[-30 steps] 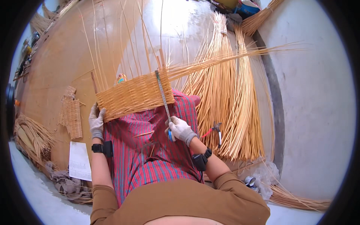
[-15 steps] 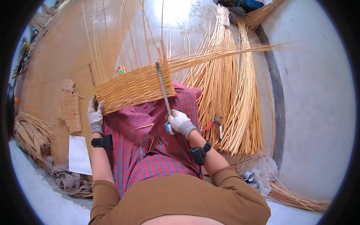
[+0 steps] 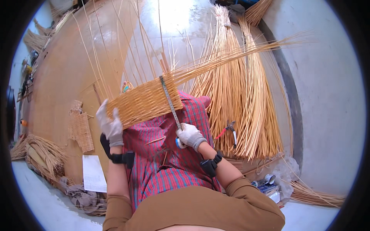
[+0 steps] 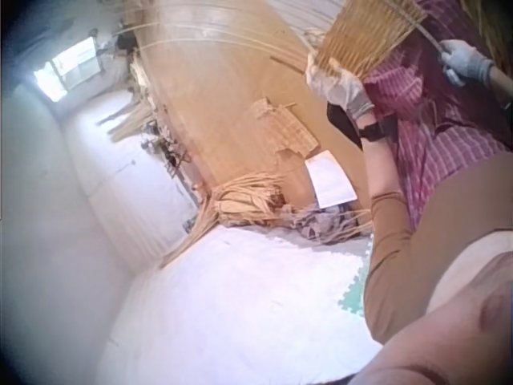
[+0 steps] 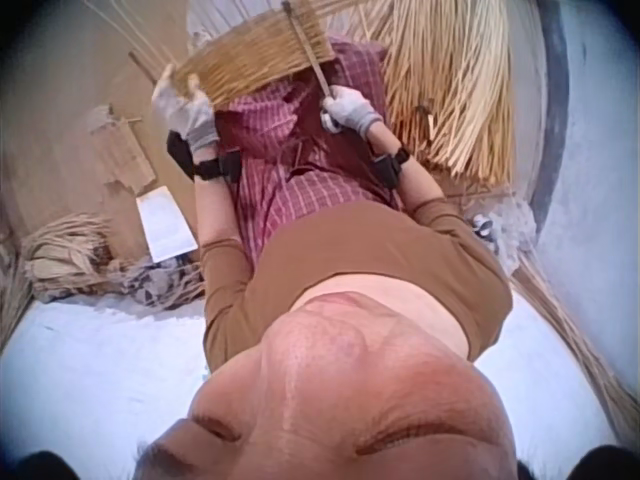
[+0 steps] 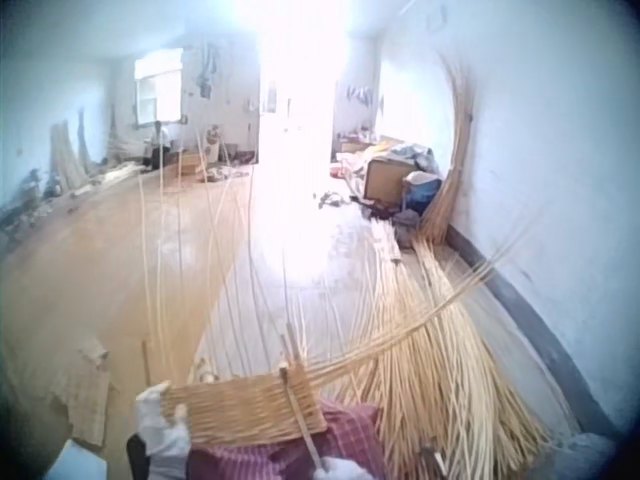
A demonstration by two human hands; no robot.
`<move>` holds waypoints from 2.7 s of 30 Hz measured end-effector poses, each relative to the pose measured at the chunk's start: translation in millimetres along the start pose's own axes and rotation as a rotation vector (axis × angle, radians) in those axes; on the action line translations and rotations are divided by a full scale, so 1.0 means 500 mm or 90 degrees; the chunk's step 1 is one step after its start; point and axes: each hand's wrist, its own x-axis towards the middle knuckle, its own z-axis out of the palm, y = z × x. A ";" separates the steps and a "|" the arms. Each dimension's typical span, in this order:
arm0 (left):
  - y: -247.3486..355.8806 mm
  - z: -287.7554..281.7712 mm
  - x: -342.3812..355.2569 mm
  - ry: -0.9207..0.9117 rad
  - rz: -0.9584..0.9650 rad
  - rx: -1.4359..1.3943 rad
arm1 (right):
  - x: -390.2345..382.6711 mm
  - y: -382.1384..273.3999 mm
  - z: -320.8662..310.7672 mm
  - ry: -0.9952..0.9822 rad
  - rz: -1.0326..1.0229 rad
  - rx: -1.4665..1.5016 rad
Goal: The person weaves a wicker basket by hand, threading thin wooden strips through upright stakes. They use a measuring tape to check the dimensions and use scissors to cut the excess length from the strips.
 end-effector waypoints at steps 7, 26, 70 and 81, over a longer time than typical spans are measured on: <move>0.145 0.180 0.093 -0.178 0.171 -0.105 | -0.035 -0.048 -0.006 0.013 0.040 -0.043; 0.115 0.241 0.059 -0.213 0.266 -0.063 | -0.033 -0.056 -0.008 -0.003 0.054 -0.064; 0.133 0.222 0.043 -0.167 0.279 -0.073 | 0.068 -0.081 -0.081 0.113 -0.094 0.085; 0.209 0.220 0.051 -0.336 0.178 0.264 | 0.005 -0.037 -0.068 0.044 -0.362 0.492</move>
